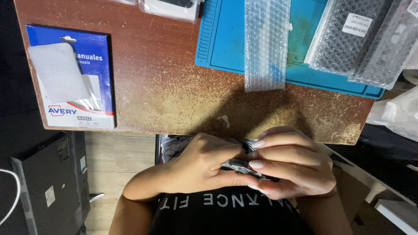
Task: The person cleans the screen of a disassembled smartphone with a small white cloth, then uses a red tool to pry and separate the phone's casing. Finally, the person wraps the phone in bubble wrap.
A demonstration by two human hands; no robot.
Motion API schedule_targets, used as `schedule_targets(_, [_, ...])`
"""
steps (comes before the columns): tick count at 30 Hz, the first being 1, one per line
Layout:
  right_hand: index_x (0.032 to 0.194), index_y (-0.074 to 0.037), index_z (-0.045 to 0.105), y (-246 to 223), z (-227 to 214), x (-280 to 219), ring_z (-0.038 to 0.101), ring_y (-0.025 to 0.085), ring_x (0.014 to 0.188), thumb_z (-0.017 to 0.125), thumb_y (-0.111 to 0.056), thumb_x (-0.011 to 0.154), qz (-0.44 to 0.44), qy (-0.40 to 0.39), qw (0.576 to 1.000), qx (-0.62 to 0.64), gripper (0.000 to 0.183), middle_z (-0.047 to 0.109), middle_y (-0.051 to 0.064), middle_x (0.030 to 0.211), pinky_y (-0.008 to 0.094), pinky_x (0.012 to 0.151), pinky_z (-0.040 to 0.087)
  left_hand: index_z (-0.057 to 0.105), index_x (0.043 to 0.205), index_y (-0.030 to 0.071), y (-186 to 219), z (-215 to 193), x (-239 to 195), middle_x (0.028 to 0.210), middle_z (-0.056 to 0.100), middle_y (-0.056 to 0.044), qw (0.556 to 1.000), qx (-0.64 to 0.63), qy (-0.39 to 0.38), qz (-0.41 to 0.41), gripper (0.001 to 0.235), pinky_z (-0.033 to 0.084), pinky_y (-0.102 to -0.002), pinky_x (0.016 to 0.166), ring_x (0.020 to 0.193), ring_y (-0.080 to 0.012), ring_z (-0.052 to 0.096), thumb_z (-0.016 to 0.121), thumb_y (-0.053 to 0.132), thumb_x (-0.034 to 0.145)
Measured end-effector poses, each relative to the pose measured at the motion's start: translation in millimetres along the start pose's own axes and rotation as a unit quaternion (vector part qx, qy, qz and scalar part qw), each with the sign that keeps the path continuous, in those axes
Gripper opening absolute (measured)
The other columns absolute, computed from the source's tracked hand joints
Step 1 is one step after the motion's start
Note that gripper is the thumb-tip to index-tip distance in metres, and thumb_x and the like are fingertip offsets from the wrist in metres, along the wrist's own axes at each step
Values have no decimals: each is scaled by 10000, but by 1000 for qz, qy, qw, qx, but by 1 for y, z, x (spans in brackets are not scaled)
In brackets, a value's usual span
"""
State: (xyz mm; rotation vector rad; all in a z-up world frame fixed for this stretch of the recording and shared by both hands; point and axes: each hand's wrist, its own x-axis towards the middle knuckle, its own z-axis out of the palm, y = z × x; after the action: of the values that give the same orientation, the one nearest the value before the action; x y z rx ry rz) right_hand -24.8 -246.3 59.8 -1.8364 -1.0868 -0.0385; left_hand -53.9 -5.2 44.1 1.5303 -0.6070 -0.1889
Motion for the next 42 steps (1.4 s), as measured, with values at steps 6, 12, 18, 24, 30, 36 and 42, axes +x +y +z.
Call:
schedule_targets(6, [1087, -98, 721, -2, 2, 1, 744, 316, 1011, 688, -344, 968, -9, 15, 999, -34, 275, 763, 116, 1042, 499, 935, 655, 536, 875, 34, 1, -1, 0, 684, 520, -72, 1000, 11, 1, -1, 372, 354, -388, 542, 560, -237, 521, 716, 348, 962])
schedule_targets(12, [1047, -82, 763, -9, -1, 10, 744, 306, 982, 637, -316, 987, -17, -1, 996, -90, 273, 756, 108, 1050, 471, 923, 650, 527, 853, 53, 3, 0, -1, 665, 525, -57, 999, 40, 12, -28, 374, 376, -379, 535, 536, -228, 512, 687, 365, 983])
schedule_targets(18, [1077, 27, 723, -21, 10, 18, 720, 358, 1047, 754, -72, 943, 64, 7, 987, -149, 169, 730, 169, 1109, 459, 983, 647, 526, 935, 31, -3, 13, -4, 684, 546, -108, 978, 176, 80, -84, 317, 435, -441, 546, 580, -342, 592, 669, 293, 1043])
schedule_targets(24, [1093, 84, 729, -30, 35, 19, 732, 358, 1030, 770, -37, 958, 110, 77, 961, -240, 186, 727, 187, 1132, 432, 969, 647, 594, 1095, 30, -19, 26, -7, 891, 674, -148, 959, 260, 92, -70, 251, 548, -462, 751, 772, -379, 686, 512, 267, 1104])
schedule_targets(30, [1086, 80, 738, -31, 35, 28, 720, 375, 1043, 678, -30, 995, 132, 71, 960, -236, 154, 729, 196, 1120, 445, 989, 617, 619, 1100, 46, -29, 30, -9, 915, 700, -114, 939, 318, 102, -75, 274, 520, -425, 645, 735, -320, 680, 532, 306, 1102])
schedule_targets(36, [1197, -30, 696, -24, 26, 8, 694, 325, 1147, 674, -50, 992, 171, 84, 979, -73, 207, 707, 134, 1214, 425, 1076, 569, 636, 1060, 52, -17, 13, 1, 957, 722, -98, 947, 301, 112, 16, 242, 532, -398, 700, 726, -282, 678, 596, 290, 1083])
schedule_targets(42, [1106, -42, 714, -27, 23, 11, 711, 314, 1114, 790, 16, 911, 155, 112, 981, -23, 218, 717, 110, 1148, 400, 1051, 608, 676, 1084, 36, -20, 15, -1, 1005, 754, -85, 938, 317, 120, 75, 250, 592, -393, 796, 875, -266, 762, 576, 265, 1093])
